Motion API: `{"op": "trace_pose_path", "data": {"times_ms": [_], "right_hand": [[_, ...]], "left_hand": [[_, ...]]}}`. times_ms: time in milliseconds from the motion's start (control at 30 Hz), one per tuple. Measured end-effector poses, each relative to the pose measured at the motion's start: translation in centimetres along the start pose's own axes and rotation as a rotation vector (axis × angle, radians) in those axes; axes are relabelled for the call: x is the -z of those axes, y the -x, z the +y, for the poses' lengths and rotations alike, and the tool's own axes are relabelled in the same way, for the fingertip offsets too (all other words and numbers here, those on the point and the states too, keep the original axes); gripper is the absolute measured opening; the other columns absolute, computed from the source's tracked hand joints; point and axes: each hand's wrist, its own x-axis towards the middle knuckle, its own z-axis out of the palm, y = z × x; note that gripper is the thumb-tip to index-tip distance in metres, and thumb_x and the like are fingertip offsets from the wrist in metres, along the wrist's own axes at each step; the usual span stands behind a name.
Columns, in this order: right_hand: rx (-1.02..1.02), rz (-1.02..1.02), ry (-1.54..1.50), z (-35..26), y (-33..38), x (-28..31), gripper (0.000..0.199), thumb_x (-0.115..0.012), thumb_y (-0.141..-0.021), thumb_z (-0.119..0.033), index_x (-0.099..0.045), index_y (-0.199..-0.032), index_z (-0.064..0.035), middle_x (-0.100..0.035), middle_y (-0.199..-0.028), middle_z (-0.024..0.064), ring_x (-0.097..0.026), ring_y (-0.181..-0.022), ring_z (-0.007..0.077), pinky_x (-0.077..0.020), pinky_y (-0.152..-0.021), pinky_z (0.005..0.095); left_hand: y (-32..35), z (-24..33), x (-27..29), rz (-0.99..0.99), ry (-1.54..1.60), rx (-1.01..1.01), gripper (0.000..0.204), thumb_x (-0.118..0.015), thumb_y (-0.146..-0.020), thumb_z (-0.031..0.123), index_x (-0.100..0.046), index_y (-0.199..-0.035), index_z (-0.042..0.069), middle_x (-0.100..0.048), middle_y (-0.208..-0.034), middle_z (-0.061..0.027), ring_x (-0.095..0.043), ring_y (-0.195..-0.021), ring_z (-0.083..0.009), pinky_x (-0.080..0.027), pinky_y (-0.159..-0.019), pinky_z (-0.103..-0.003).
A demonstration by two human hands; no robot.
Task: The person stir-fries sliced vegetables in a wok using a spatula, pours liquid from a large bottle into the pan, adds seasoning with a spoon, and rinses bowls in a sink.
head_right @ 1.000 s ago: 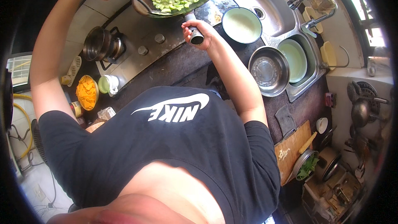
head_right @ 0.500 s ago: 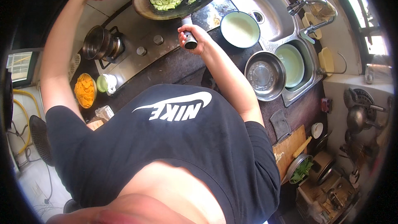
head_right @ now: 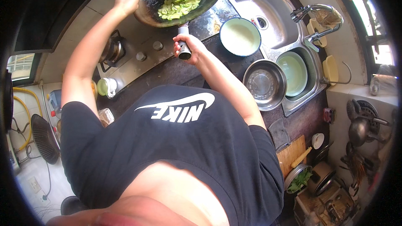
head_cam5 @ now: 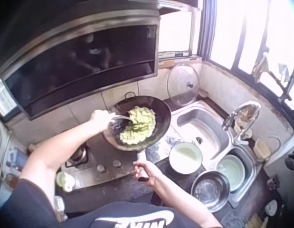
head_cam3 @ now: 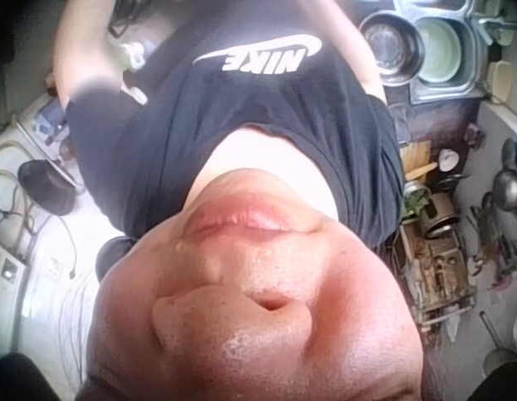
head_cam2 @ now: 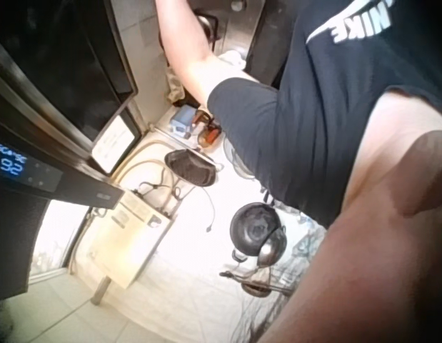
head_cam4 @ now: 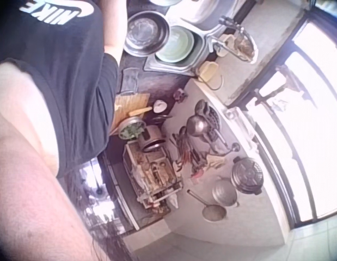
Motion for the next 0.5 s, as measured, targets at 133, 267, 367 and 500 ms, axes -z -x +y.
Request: {"op": "trace_pose_path", "data": {"times_ms": [133, 267, 367, 500], "right_hand": [[-0.008, 0.010, -0.007, -0.1, 0.2, 0.0, 0.009, -0.052, -0.073, -0.006, -0.044, -0.075, -0.0029, -0.047, -0.060, 0.0017, -0.046, -0.046, 0.0083, -0.0402, -0.042, 0.0217], [0.005, -0.008, -0.011, -0.1, 0.0, 0.4, 0.009, -0.052, -0.073, -0.007, -0.044, -0.074, -0.0032, -0.046, -0.059, 0.0013, -0.046, -0.046, 0.0080, -0.0401, -0.042, 0.0215], [0.001, 0.013, -0.023, -0.3, 0.1, 0.2, 0.012, -0.052, -0.070, -0.006, -0.041, -0.068, -0.0046, -0.046, -0.055, 0.0017, -0.044, -0.044, 0.0091, -0.0383, -0.041, 0.0221], [-0.012, -0.002, -0.016, -0.2, -0.1, 0.0, 0.012, -0.052, -0.070, -0.006, -0.040, -0.068, -0.0045, -0.046, -0.055, 0.0021, -0.044, -0.044, 0.0097, -0.0384, -0.041, 0.0225]], "left_hand": [[0.3, -1.1, 5.9, -0.031, 0.024, -0.076, 0.040, -0.048, -0.069, 0.003, -0.054, -0.106, 0.018, -0.059, -0.081, -0.0110, -0.057, -0.072, -0.0263, -0.046, -0.063, -0.035], [0.8, -0.5, 16.9, -0.505, -0.106, -0.086, 0.035, -0.051, -0.058, 0.009, -0.063, -0.089, 0.019, -0.061, -0.077, -0.0069, -0.058, -0.074, -0.0227, -0.045, -0.058, -0.036], [0.5, -0.8, 17.1, -0.570, -0.086, -0.219, 0.038, -0.053, -0.058, 0.008, -0.062, -0.093, 0.017, -0.061, -0.076, -0.0075, -0.058, -0.072, -0.0220, -0.045, -0.058, -0.035], [-0.7, 1.3, 8.8, -0.638, 0.304, -0.012, 0.032, -0.053, -0.059, 0.001, -0.058, -0.090, 0.001, -0.059, -0.075, -0.0179, -0.058, -0.072, -0.0268, -0.046, -0.065, -0.034]]}}
